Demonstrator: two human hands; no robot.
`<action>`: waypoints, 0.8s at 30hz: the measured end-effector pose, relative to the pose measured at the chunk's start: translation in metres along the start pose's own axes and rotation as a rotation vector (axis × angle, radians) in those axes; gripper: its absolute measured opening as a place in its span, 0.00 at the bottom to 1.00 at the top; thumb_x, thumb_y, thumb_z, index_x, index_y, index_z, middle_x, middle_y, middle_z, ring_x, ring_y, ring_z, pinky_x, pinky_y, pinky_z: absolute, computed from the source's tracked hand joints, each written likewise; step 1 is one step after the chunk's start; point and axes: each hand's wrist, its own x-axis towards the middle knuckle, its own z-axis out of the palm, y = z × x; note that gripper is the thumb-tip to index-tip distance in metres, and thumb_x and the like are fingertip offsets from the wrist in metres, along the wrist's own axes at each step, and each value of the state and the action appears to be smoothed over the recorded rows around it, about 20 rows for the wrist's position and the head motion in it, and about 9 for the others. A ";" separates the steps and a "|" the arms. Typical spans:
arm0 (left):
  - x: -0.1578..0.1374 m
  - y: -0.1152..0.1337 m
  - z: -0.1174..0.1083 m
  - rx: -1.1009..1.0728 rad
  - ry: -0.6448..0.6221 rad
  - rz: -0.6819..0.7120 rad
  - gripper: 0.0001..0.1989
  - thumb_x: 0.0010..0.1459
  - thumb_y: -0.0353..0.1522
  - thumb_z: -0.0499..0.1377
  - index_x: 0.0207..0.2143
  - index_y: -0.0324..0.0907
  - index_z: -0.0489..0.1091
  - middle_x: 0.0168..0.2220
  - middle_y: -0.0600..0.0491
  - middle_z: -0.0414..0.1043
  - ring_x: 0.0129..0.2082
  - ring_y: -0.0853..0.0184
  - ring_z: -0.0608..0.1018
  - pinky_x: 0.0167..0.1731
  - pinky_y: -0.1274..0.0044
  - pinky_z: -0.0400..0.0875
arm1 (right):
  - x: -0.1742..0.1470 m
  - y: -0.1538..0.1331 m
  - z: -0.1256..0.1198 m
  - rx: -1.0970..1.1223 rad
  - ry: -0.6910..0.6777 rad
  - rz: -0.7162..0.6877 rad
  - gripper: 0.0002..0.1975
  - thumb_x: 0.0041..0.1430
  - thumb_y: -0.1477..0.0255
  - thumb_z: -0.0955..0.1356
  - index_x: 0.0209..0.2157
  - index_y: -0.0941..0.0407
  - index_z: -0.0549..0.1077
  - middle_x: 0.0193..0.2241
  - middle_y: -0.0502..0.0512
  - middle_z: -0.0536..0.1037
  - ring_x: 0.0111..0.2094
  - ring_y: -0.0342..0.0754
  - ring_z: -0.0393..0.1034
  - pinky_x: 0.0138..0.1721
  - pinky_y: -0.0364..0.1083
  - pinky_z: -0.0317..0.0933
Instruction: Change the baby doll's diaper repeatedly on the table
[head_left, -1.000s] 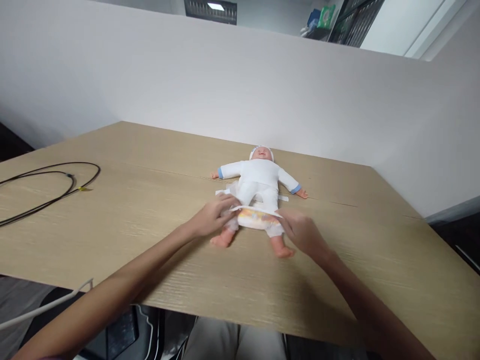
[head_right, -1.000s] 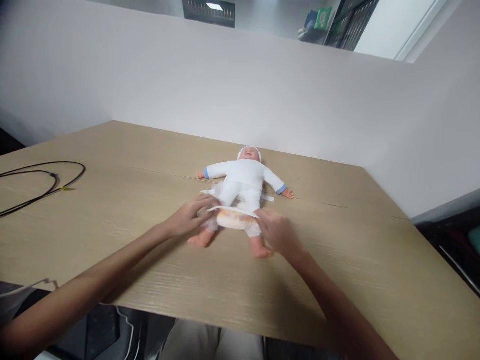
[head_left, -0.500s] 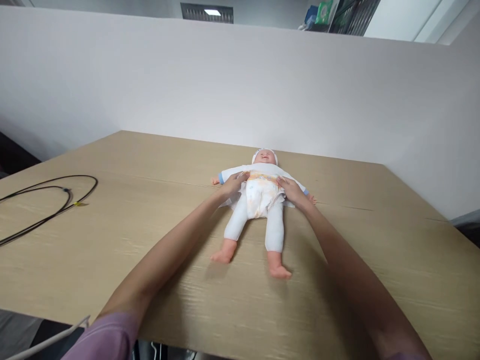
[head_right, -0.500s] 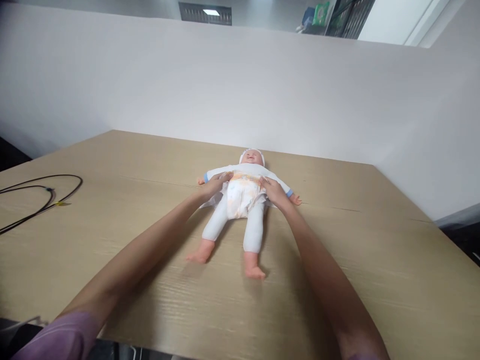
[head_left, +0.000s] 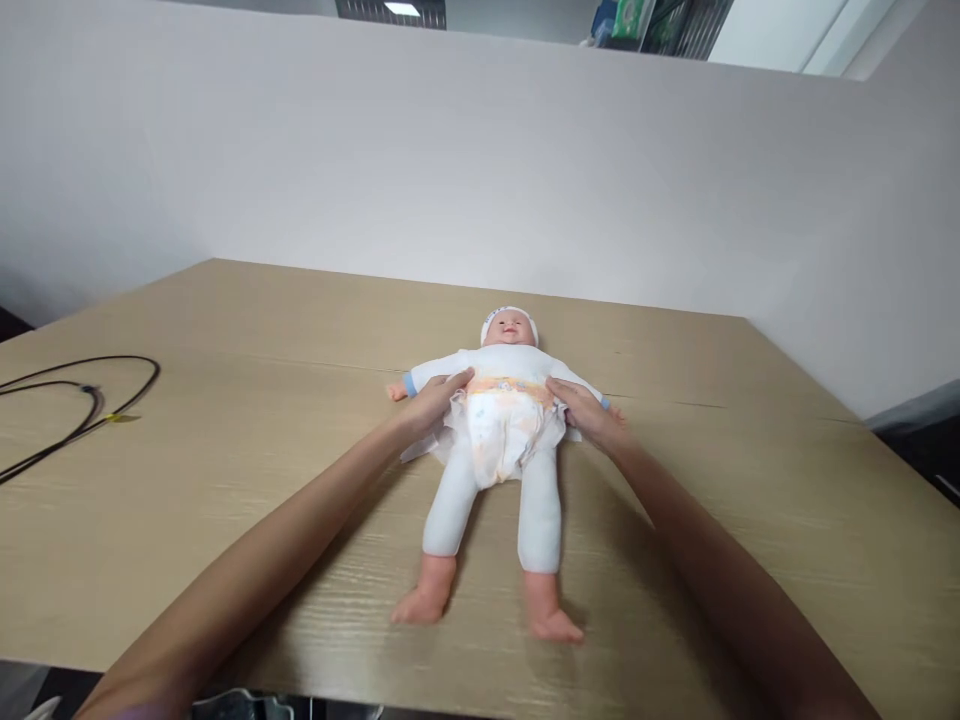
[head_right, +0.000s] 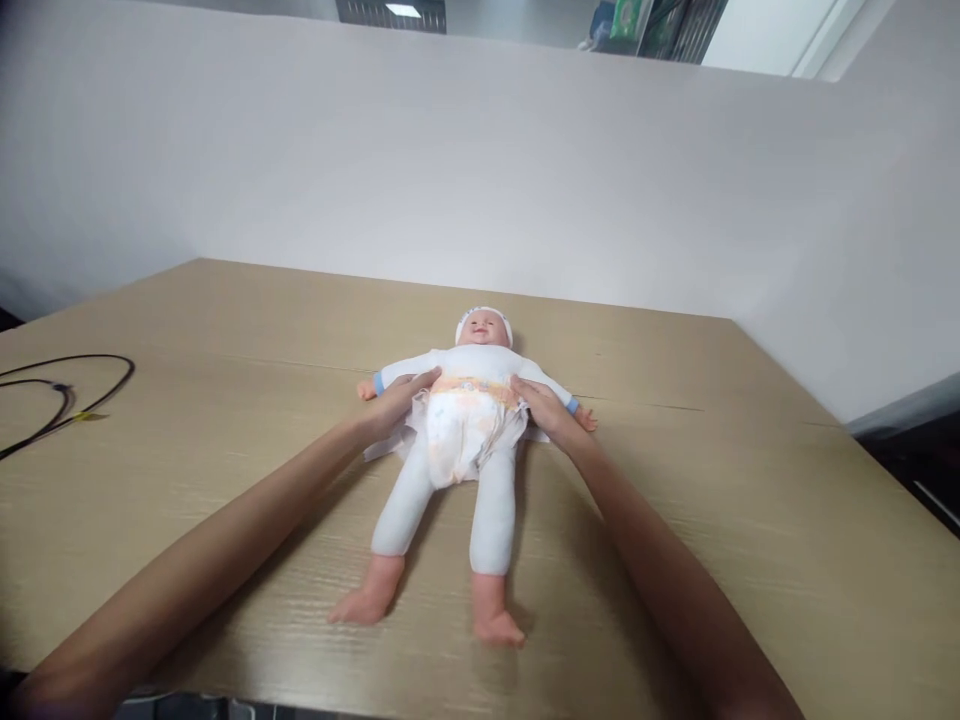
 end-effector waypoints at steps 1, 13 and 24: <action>-0.004 -0.001 -0.001 -0.002 -0.006 -0.007 0.31 0.50 0.60 0.70 0.36 0.41 0.77 0.34 0.45 0.82 0.35 0.55 0.82 0.32 0.72 0.72 | -0.008 0.001 -0.002 -0.005 0.005 0.024 0.30 0.55 0.37 0.71 0.34 0.52 0.75 0.31 0.53 0.81 0.34 0.53 0.74 0.37 0.49 0.69; -0.042 0.052 0.036 0.912 0.126 0.900 0.11 0.73 0.40 0.55 0.49 0.46 0.74 0.55 0.46 0.77 0.58 0.52 0.73 0.63 0.59 0.65 | -0.090 0.024 -0.033 -0.767 0.223 -0.193 0.13 0.65 0.57 0.69 0.39 0.52 0.73 0.33 0.55 0.78 0.38 0.55 0.72 0.42 0.51 0.61; -0.029 0.028 0.085 1.233 -0.123 0.872 0.16 0.66 0.47 0.65 0.50 0.48 0.79 0.53 0.49 0.79 0.56 0.47 0.71 0.56 0.57 0.63 | -0.083 0.027 -0.038 -0.449 0.096 -0.062 0.21 0.58 0.52 0.71 0.24 0.52 0.67 0.20 0.47 0.65 0.25 0.46 0.58 0.30 0.47 0.48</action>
